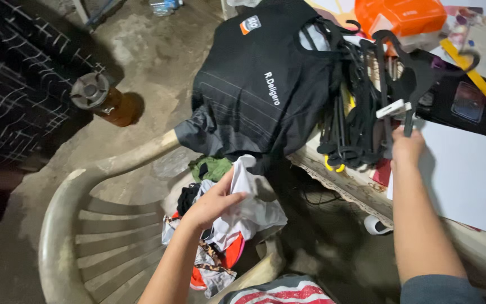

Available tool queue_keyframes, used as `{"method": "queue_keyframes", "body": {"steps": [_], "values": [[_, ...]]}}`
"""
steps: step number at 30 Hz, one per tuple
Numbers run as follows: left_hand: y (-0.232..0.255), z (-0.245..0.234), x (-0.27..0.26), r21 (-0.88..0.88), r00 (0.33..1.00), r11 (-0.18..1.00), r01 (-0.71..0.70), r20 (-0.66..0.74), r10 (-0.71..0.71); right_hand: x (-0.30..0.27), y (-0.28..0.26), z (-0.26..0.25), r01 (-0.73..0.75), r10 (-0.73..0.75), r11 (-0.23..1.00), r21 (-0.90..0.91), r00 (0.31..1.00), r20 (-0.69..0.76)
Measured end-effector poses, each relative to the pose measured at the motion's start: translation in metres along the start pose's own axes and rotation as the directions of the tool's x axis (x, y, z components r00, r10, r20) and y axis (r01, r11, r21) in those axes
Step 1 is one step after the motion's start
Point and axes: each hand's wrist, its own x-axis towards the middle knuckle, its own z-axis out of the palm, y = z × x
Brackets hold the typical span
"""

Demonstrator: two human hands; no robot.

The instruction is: The person picks up clothes from a pink basin on a plastic chair and places them onto hangers. They handle a white shirt, a patterned top, an orange shirt, a gray shirt, and a black shirt, placing each onto a hanger and setting them aside on the chair or nearby surface.

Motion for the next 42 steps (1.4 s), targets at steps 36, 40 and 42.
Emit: {"method": "queue_keyframes", "body": {"steps": [36, 40, 42], "values": [[0.007, 0.040, 0.027, -0.186, 0.987, 0.974, 0.128, -0.076, -0.144, 0.000, -0.120, 0.071, 0.040, -0.026, 0.984, 0.176, 0.996, -0.085], [0.004, 0.040, 0.028, -0.172, 0.993, 0.981, 0.087, -0.070, -0.100, 0.022, -0.089, 0.064, 0.499, -0.493, 0.866, 0.036, 0.863, -0.109], [-0.001, 0.037, 0.028, -0.170, 0.995, 0.983, 0.067, -0.063, -0.078, 0.043, -0.070, 0.048, 0.349, -0.317, 0.904, 0.248, 0.935, -0.162]]}}
